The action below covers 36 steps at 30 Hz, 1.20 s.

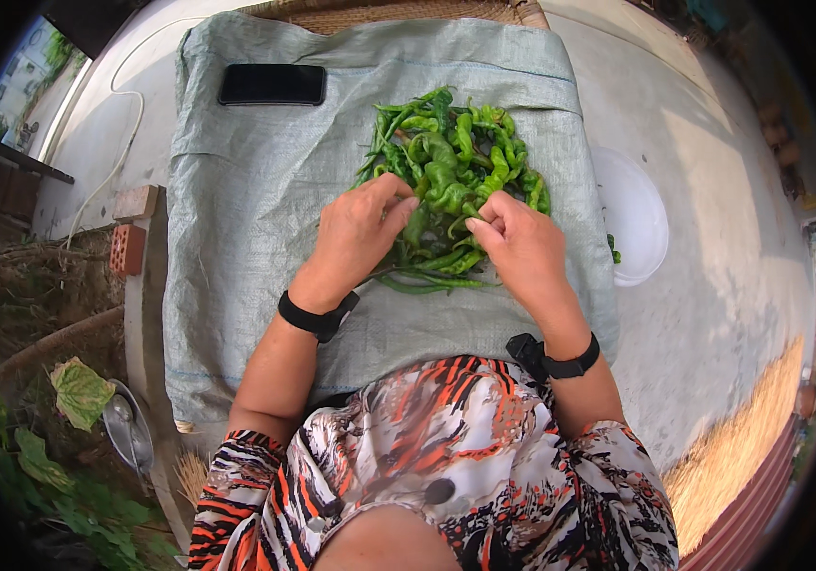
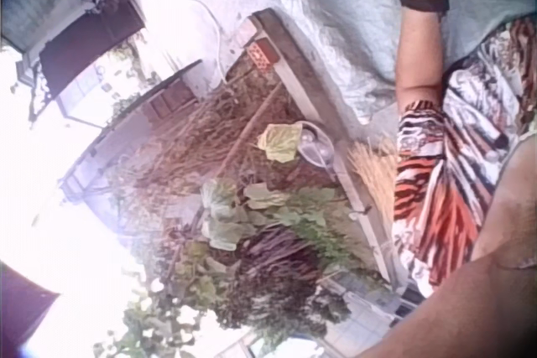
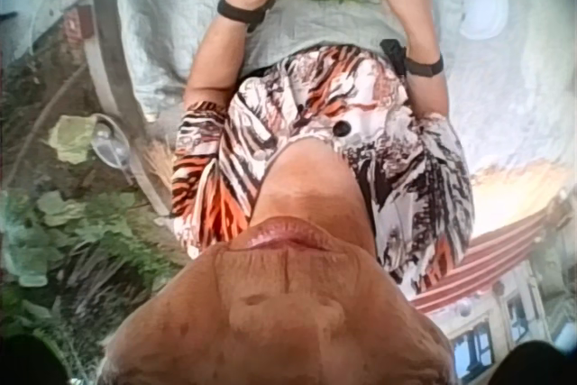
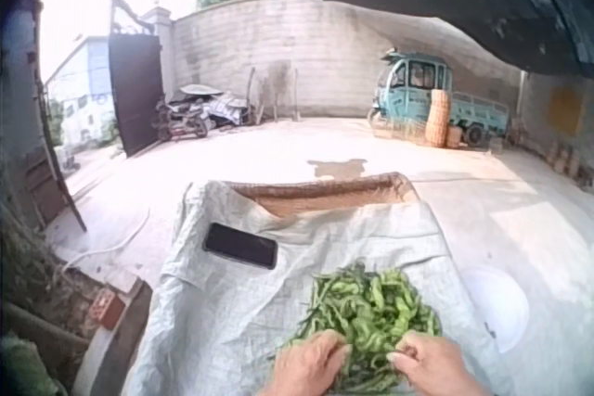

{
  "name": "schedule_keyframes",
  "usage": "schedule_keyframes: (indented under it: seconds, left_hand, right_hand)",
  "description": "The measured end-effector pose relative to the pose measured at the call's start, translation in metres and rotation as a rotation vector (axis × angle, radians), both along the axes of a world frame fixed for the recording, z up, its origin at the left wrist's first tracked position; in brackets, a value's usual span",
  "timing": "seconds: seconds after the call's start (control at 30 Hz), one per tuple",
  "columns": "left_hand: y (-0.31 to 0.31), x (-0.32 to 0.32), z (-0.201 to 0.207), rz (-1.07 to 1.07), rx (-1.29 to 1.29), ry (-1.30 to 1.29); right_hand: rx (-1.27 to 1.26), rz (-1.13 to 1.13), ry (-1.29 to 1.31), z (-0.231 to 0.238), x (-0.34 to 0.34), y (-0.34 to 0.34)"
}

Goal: Sorting and picking green peppers on a tray.

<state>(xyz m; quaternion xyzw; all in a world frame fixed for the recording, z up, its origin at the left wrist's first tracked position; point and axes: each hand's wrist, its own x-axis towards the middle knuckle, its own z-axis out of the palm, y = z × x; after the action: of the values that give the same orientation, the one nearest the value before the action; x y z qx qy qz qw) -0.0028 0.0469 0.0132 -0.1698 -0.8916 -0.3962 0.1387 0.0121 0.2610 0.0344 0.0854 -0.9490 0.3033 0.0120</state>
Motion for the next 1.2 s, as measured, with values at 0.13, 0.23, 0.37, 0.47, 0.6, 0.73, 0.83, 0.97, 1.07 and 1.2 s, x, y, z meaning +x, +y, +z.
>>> schedule_keyframes:
  seconds: [0.13, 0.23, 0.37, 0.47, 0.6, 0.73, 0.83, 0.97, 1.07, 1.2]
  left_hand:
    - [0.0, 0.0, 0.002, -0.039, 0.106, -0.038]
    - [-0.001, 0.004, 0.01, -0.239, 0.247, -0.196]
    - [0.004, 0.01, 0.016, -0.448, 0.459, -0.358]
    - [0.005, 0.007, 0.008, -0.338, 0.244, -0.251]
    - [0.002, 0.004, -0.003, -0.32, 0.17, -0.189]
    - [0.001, 0.006, -0.002, -0.357, 0.032, -0.027]
    - [-0.003, 0.008, 0.003, -0.475, -0.017, -0.071]
    - [-0.002, 0.009, 0.009, -0.637, -0.006, -0.098]
    - [-0.017, 0.006, 0.013, -0.488, -0.003, -0.308]
    - [-0.024, -0.003, 0.011, -0.117, 0.062, -0.22]
  right_hand:
    - [-0.781, -0.053, -0.287, 0.008, 0.005, -0.001]
    - [-1.113, -0.006, -0.327, 0.006, 0.005, -0.006]
    - [-1.373, -0.035, -0.458, -0.003, 0.002, -0.018]
    - [-1.501, 0.017, -0.789, -0.017, -0.003, -0.017]
    - [-1.435, 0.007, -0.806, -0.022, -0.003, -0.021]
    - [-1.235, -0.085, -0.727, -0.008, -0.002, -0.02]
    - [-1.248, -0.132, -0.79, -0.008, -0.003, -0.02]
    - [-1.125, -0.076, -0.692, -0.014, 0.0, -0.019]
    - [-1.267, -0.066, -0.552, -0.006, 0.005, -0.014]
    - [-1.256, -0.116, -0.257, 0.013, 0.01, 0.006]
